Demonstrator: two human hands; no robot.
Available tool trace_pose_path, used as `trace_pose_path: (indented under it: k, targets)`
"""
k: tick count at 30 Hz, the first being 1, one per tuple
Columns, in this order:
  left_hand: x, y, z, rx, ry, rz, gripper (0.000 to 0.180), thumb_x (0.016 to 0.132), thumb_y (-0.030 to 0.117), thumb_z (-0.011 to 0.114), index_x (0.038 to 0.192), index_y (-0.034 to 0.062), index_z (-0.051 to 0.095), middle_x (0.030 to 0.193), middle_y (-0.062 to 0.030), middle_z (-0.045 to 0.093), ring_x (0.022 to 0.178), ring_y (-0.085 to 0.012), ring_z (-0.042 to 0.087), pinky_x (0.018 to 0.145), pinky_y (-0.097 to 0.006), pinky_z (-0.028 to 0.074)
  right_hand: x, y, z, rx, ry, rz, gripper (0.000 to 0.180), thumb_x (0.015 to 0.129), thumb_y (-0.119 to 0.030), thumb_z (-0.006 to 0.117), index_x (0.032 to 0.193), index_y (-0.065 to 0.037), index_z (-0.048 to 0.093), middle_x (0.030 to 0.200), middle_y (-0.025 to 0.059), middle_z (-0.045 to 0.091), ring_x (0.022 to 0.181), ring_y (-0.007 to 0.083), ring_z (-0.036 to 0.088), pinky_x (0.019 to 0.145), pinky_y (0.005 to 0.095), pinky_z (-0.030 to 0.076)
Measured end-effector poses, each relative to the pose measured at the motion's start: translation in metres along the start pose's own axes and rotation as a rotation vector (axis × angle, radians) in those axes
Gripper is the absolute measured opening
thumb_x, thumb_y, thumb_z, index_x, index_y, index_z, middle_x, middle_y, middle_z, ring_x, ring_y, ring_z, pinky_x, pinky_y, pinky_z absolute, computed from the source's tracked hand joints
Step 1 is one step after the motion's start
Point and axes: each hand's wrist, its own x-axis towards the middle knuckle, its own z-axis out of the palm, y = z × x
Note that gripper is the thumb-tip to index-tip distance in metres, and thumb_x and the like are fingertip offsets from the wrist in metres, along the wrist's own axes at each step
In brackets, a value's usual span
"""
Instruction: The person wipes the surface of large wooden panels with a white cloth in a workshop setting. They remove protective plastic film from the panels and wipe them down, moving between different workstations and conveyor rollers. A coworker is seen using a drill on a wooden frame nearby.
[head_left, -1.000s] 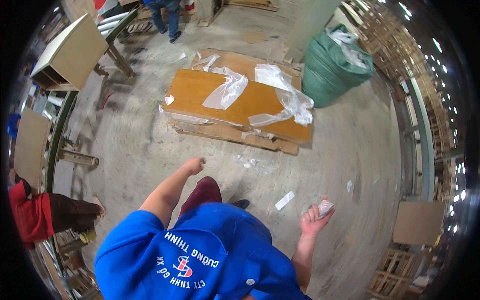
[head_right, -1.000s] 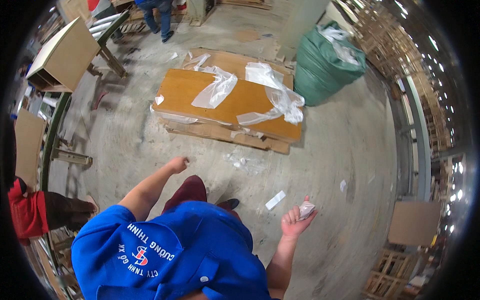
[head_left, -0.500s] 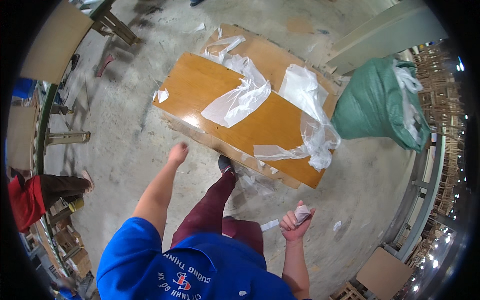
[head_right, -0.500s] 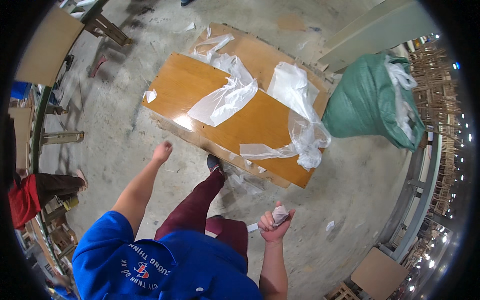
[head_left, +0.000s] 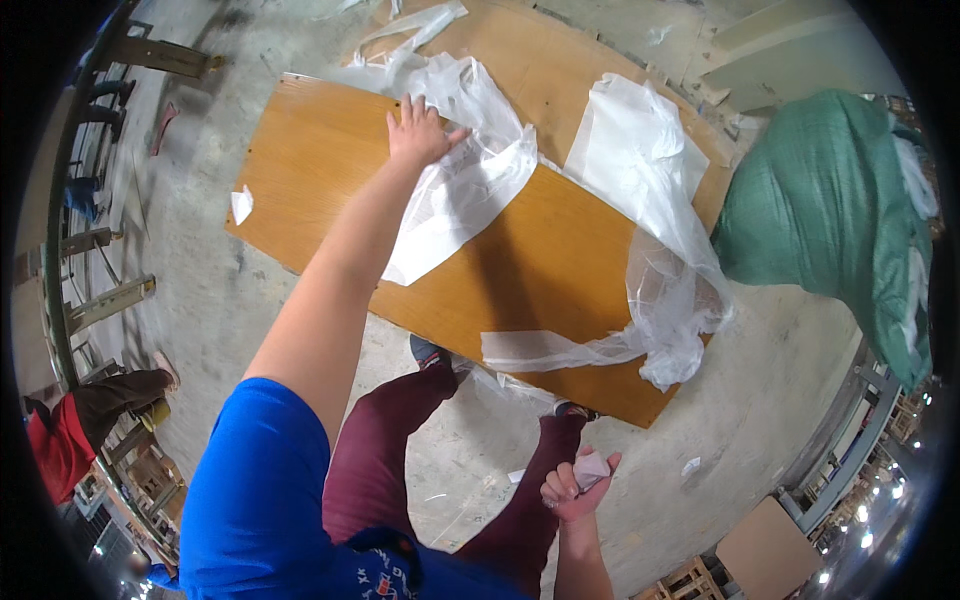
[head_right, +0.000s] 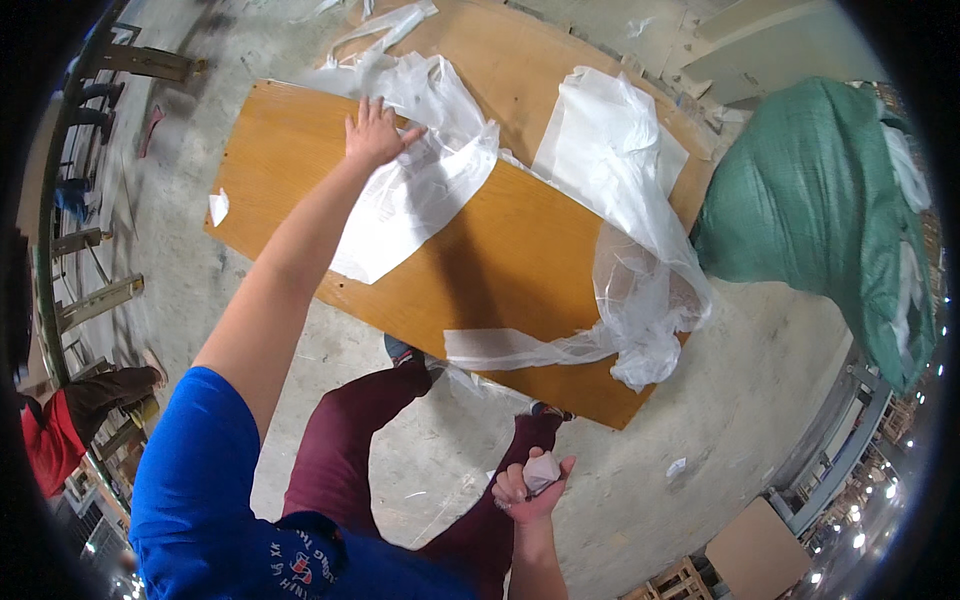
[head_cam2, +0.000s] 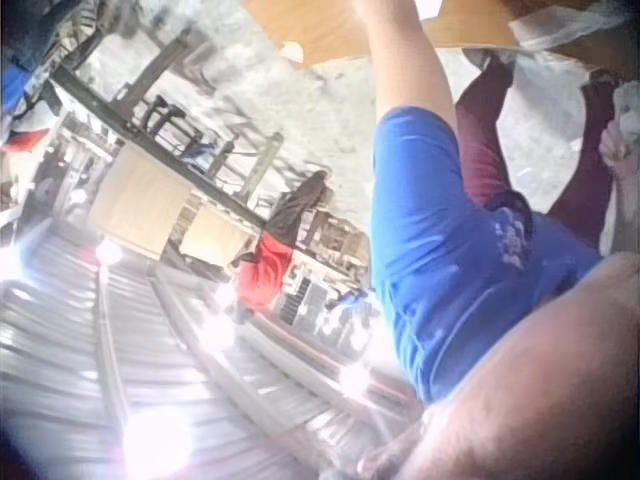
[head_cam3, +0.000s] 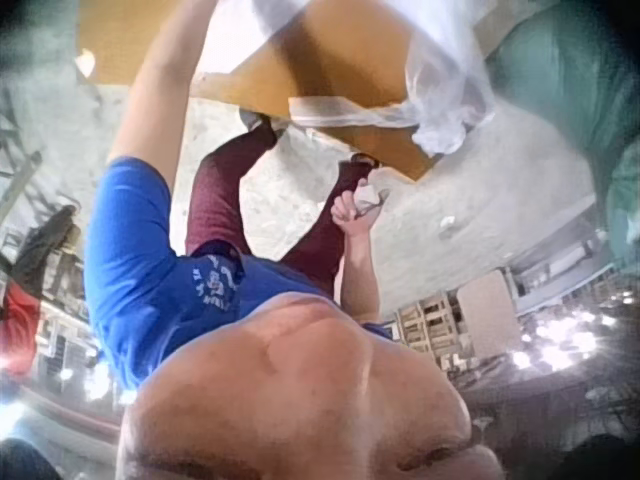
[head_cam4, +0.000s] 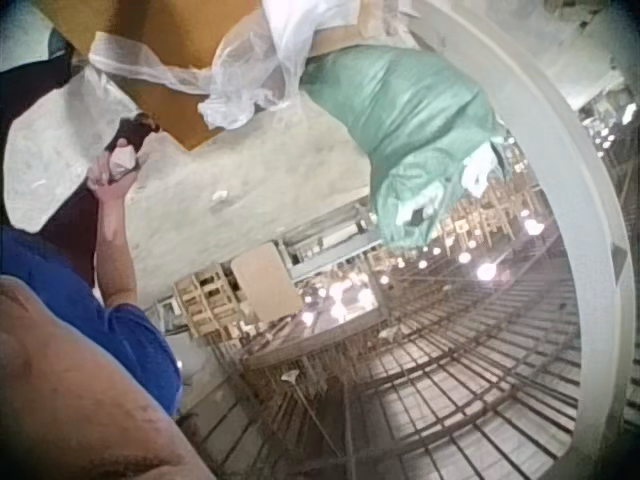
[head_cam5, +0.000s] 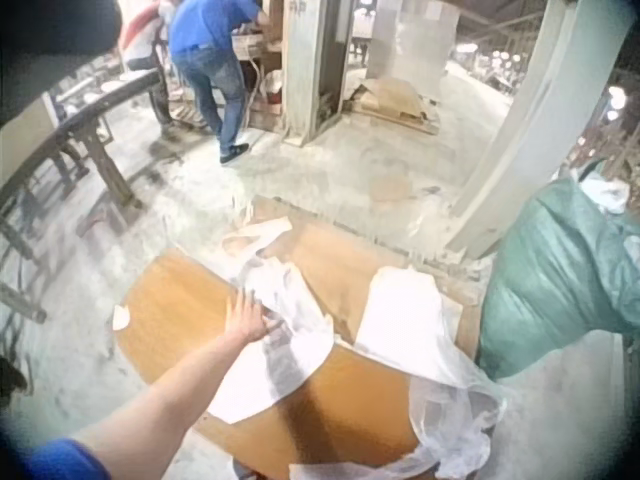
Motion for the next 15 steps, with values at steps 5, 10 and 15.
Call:
trace_pose_path:
  k: [5,10,15]
  targets:
    - [0.043,0.065,0.032,-0.013,-0.285,-0.080,0.093,0.075,0.077,0.036,0.136,0.0078,0.040,0.144,-0.0119,0.032,0.139,-0.0318,0.013,0.110,-0.052,0.005,-0.019,-0.041,-0.053,0.004,0.054,-0.008,0.070,0.083,-0.073,0.022,0.125,-0.026,0.053,0.059,0.0081,0.043,0.052,0.0164,0.033,0.051,0.0308,0.031]
    - [0.036,0.143,0.073,-0.220,-0.128,0.162,0.051,0.084,0.047,0.044,0.119,0.0099,0.053,0.114,-0.0187,0.058,0.109,-0.0362,0.052,0.098,-0.049,0.032,-0.047,-0.077,-0.076,0.121,0.094,-0.056,0.066,0.085,-0.070,0.025,0.123,-0.024,0.053,0.061,0.0081,0.043,0.052,0.0158,0.033,0.052,0.0301,0.031]
    - [-0.034,0.264,0.096,-0.736,0.088,0.320,0.029,0.090,0.031,0.048,0.103,0.0048,0.046,0.087,-0.0271,0.061,0.086,-0.0435,0.058,0.078,-0.051,0.043,-0.079,-0.102,-0.079,0.156,0.080,-0.137,0.067,0.086,-0.070,0.026,0.128,-0.023,0.050,0.061,0.0086,0.043,0.052,0.0142,0.033,0.049,0.0271,0.030]
